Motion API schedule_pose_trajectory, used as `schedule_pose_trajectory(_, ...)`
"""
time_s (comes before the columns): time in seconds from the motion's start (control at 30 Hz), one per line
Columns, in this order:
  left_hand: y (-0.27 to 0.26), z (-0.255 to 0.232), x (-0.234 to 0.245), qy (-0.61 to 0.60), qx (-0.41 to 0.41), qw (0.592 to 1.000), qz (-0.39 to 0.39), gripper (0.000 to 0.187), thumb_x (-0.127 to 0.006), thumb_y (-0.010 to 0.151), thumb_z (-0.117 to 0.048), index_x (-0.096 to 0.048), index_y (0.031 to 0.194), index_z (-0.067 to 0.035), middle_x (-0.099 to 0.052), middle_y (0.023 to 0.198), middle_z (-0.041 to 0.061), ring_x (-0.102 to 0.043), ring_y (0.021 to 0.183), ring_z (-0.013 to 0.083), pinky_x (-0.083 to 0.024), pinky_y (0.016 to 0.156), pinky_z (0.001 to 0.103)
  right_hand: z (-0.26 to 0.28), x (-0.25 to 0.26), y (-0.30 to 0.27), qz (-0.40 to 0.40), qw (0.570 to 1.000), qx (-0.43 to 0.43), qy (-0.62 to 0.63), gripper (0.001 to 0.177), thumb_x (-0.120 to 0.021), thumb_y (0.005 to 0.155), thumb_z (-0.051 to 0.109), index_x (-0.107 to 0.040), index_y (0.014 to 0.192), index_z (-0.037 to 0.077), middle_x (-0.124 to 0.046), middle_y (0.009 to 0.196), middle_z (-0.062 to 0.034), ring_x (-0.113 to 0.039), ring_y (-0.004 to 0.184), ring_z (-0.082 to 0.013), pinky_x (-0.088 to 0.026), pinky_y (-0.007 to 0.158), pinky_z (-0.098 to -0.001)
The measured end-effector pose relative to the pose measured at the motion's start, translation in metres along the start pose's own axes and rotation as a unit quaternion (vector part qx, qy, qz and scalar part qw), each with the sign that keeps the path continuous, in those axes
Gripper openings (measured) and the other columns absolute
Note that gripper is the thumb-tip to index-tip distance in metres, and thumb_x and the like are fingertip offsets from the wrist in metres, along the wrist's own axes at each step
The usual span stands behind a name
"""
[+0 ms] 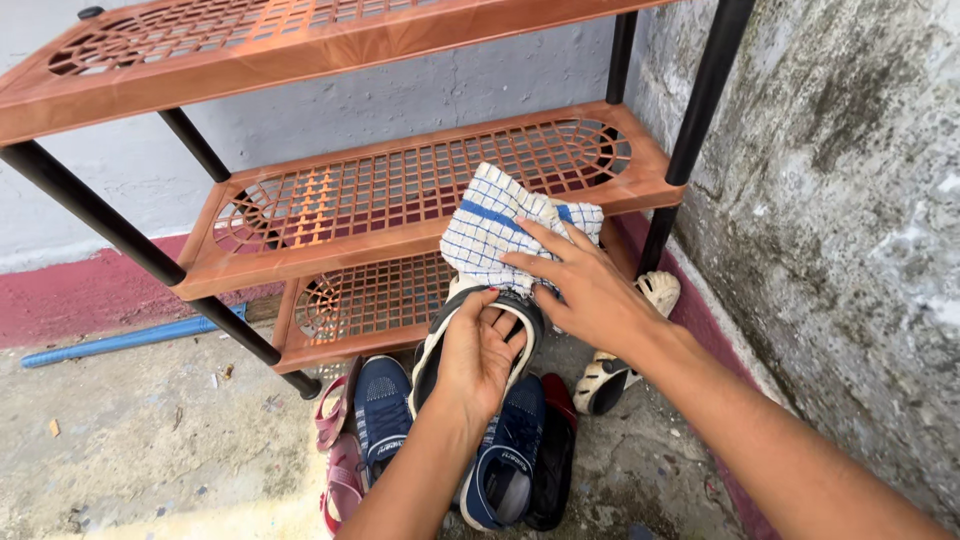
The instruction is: The person wipes a tiered plastic shoe rack with a cloth, then picks up a shoe from a pile on the ground, wipes the top and side of it with the cloth, and places it onto the top shelf of the rack.
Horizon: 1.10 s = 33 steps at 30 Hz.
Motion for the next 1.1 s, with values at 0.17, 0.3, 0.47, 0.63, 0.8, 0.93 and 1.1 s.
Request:
schedule_pose_trajectory(0.17, -0.020, -0.009, -0.010, -0.010, 0.007, 1.000, -0.017, 0.021, -0.056, 0.092, -0.013, -0.059, 0.112, -0.006, -0.069, 0.109, 0.009, -0.069, 0.100, 0.0217, -0.060, 0.086, 0.042, 0.024, 0.014, -0.006, -0.040, 0.996, 0.060, -0.052, 0.048, -0.067, 0.085, 0.007, -0.071, 0.131, 0.019, -0.045, 0.159, -0.0123, -0.041, 0.144, -0.0401, -0.031, 0.121, -0.0537)
schedule_pose_trajectory(0.3, -0.034, -0.016, -0.012, 0.014, 0.000, 1.000, 0.017, 0.019, -0.058, 0.094, -0.013, -0.058, 0.112, -0.005, -0.068, 0.109, 0.008, -0.069, 0.102, 0.0207, -0.060, 0.087, 0.040, 0.030, 0.020, -0.010, -0.020, 0.999, 0.034, -0.018, 0.048, -0.066, 0.086, 0.008, -0.069, 0.132, 0.019, -0.041, 0.159, -0.0137, -0.038, 0.142, -0.0433, -0.035, 0.114, -0.0519)
schedule_pose_trajectory(0.47, -0.041, -0.024, -0.023, 0.040, -0.001, 0.999, 0.019, 0.023, -0.058, 0.095, -0.019, -0.060, 0.114, -0.007, -0.068, 0.109, 0.006, -0.068, 0.100, 0.0196, -0.059, 0.085, 0.040, 0.038, 0.027, -0.011, -0.038, 0.996, 0.042, -0.065, 0.047, -0.071, 0.083, 0.018, -0.071, 0.130, 0.021, -0.042, 0.159, -0.0125, -0.041, 0.140, -0.0437, -0.033, 0.114, -0.0532)
schedule_pose_trajectory(0.63, -0.053, -0.034, -0.018, 0.064, -0.012, 0.998, 0.012, 0.029, -0.059, 0.098, -0.030, -0.062, 0.119, -0.010, -0.068, 0.110, 0.004, -0.067, 0.098, 0.0180, -0.058, 0.083, 0.038, 0.046, 0.031, -0.017, -0.034, 0.995, 0.072, -0.062, 0.047, -0.070, 0.088, 0.025, -0.068, 0.135, 0.022, -0.042, 0.160, -0.0124, -0.042, 0.141, -0.0434, -0.033, 0.117, -0.0547)
schedule_pose_trajectory(0.8, -0.052, -0.030, -0.006, 0.087, 0.007, 0.995, 0.049, 0.024, -0.060, 0.102, -0.022, -0.058, 0.119, -0.005, -0.068, 0.111, 0.007, -0.069, 0.104, 0.0213, -0.059, 0.089, 0.041, 0.041, 0.021, -0.035, 0.010, 0.997, 0.063, -0.042, 0.048, -0.066, 0.092, 0.033, -0.063, 0.139, 0.026, -0.036, 0.162, -0.0117, -0.038, 0.144, -0.0449, -0.034, 0.114, -0.0564)
schedule_pose_trajectory(0.93, -0.057, -0.017, 0.009, 0.110, 0.031, 0.993, 0.002, 0.023, -0.056, 0.097, -0.021, -0.061, 0.117, -0.010, -0.072, 0.110, 0.003, -0.070, 0.102, 0.0174, -0.058, 0.087, 0.040, 0.033, 0.012, -0.042, 0.006, 0.997, 0.053, -0.061, 0.047, -0.066, 0.093, 0.033, -0.063, 0.139, 0.025, -0.034, 0.163, -0.0112, -0.029, 0.145, -0.0512, -0.029, 0.113, -0.0618)
schedule_pose_trajectory(1.1, -0.052, -0.022, 0.027, 0.056, 0.032, 0.998, 0.015, 0.021, -0.056, 0.099, -0.019, -0.062, 0.117, -0.010, -0.070, 0.105, 0.004, -0.069, 0.097, 0.0192, -0.056, 0.085, 0.042, 0.034, -0.006, -0.022, 0.027, 0.996, 0.030, -0.082, 0.046, -0.065, 0.092, 0.031, -0.064, 0.138, 0.028, -0.033, 0.163, -0.0073, -0.026, 0.146, -0.0495, -0.028, 0.113, -0.0643)
Point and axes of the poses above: each hand's wrist, its own y-axis towards the middle knuckle, its own x-axis out of the back of the hand, z = x × y, the point moved 5 cm from there along y, towards the middle knuckle
